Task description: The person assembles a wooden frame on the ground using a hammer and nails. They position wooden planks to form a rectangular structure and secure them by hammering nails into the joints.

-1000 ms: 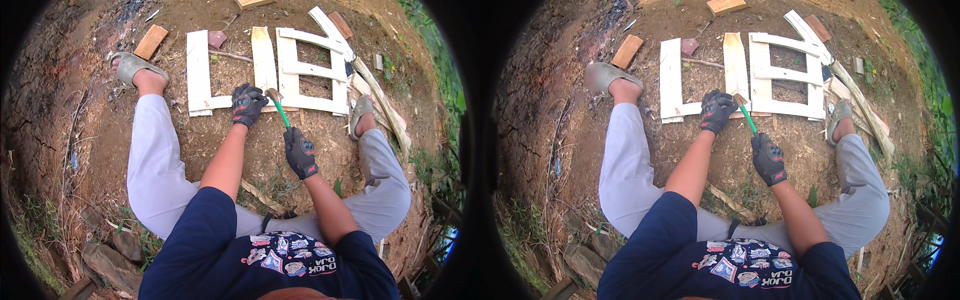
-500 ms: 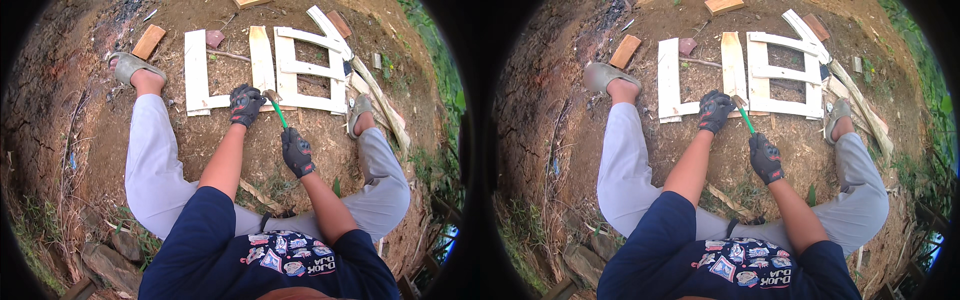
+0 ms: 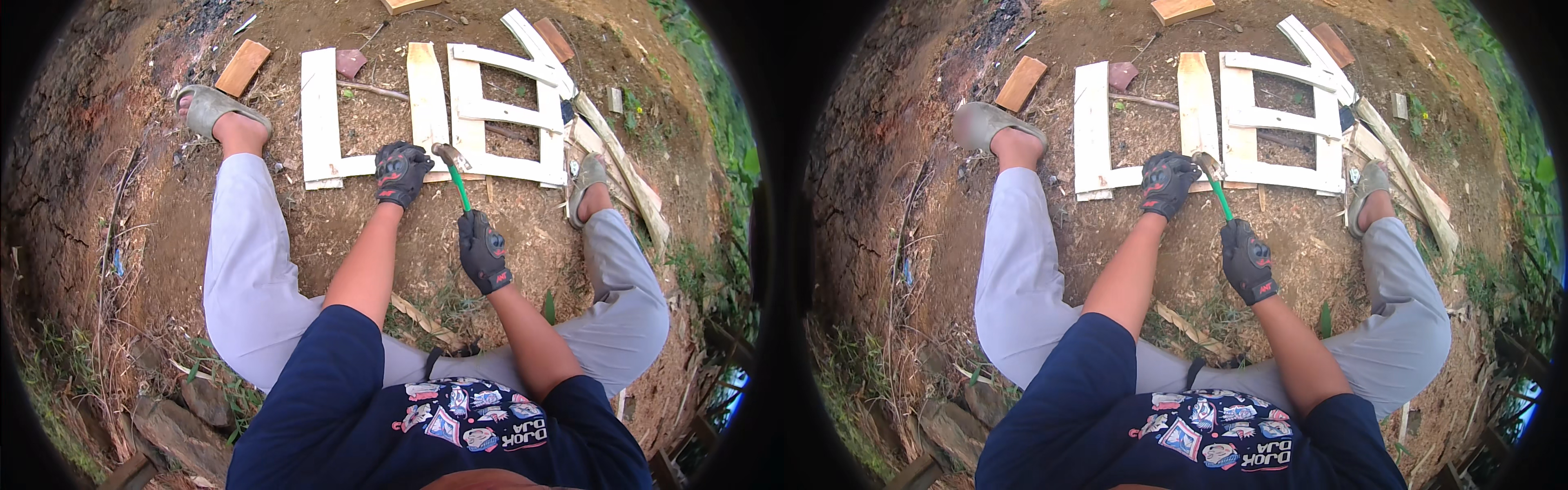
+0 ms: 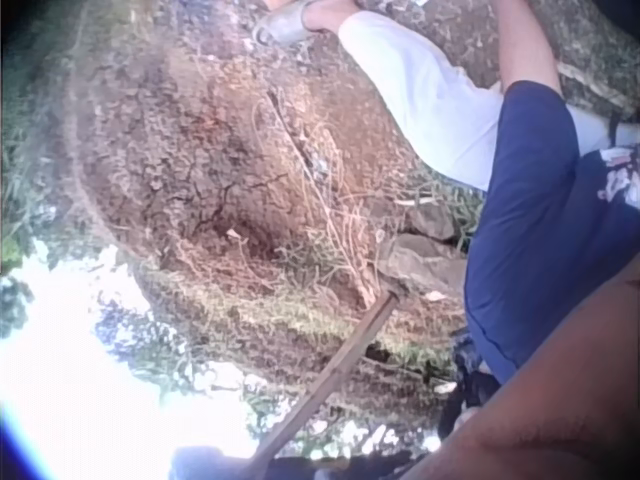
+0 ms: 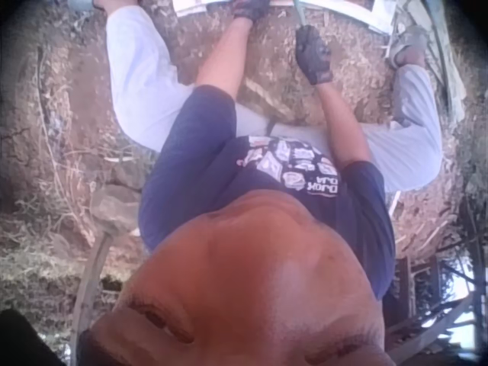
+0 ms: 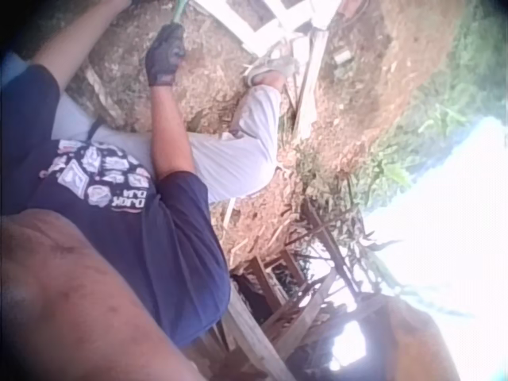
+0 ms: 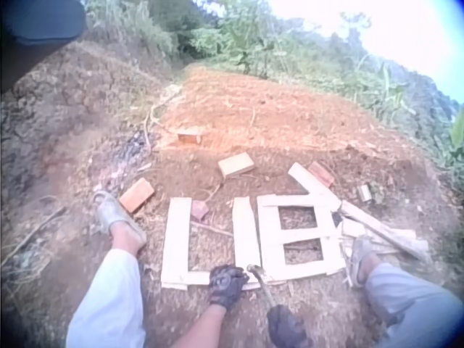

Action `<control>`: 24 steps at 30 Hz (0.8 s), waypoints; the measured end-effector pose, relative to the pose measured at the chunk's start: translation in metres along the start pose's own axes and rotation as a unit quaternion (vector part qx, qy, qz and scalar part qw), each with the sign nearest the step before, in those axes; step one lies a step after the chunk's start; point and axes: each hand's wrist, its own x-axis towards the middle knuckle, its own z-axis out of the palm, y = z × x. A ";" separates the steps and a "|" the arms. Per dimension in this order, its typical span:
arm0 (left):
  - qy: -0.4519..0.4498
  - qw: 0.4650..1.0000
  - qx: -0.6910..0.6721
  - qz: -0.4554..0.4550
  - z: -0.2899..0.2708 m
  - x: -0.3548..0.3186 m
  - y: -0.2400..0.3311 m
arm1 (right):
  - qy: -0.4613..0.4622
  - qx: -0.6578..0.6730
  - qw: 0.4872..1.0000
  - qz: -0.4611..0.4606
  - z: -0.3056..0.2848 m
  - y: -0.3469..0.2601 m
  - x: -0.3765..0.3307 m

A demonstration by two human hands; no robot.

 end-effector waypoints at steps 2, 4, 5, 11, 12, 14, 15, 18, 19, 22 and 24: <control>0.012 1.000 0.002 0.004 0.001 0.002 0.003 | 0.009 0.005 1.000 -0.009 -0.002 0.000 0.004; -0.046 0.998 0.030 -0.023 0.000 0.008 0.003 | -0.030 -0.022 0.999 0.006 -0.002 0.006 0.008; -0.075 0.996 0.043 -0.036 0.000 0.010 0.003 | -0.049 -0.036 0.998 0.013 -0.002 0.008 0.009; -0.003 1.000 0.027 -0.006 0.005 0.003 -0.001 | -0.003 -0.020 0.999 -0.029 -0.006 0.004 0.010; -0.015 1.000 0.019 -0.014 0.004 0.004 0.001 | -0.023 -0.018 1.000 -0.012 -0.004 0.007 0.009; -0.038 0.999 0.005 -0.026 0.000 0.005 0.005 | -0.059 -0.014 0.998 0.024 0.000 0.008 0.007; -0.049 0.998 -0.003 -0.032 -0.001 0.008 0.007 | -0.037 -0.008 0.999 0.019 -0.001 0.010 0.009; -0.042 0.999 0.006 -0.020 -0.003 0.000 -0.004 | -0.003 0.010 1.000 0.008 -0.003 -0.004 0.006; -0.042 0.999 0.003 -0.009 -0.007 0.004 -0.005 | 0.008 0.012 1.000 0.006 -0.006 -0.004 0.010; -0.072 0.996 -0.055 -0.007 -0.014 0.013 -0.017 | 0.032 0.005 0.999 0.028 -0.002 0.005 0.013; -0.079 0.994 -0.069 -0.021 -0.013 0.013 -0.017 | 0.024 -0.003 0.998 0.051 0.000 0.012 0.008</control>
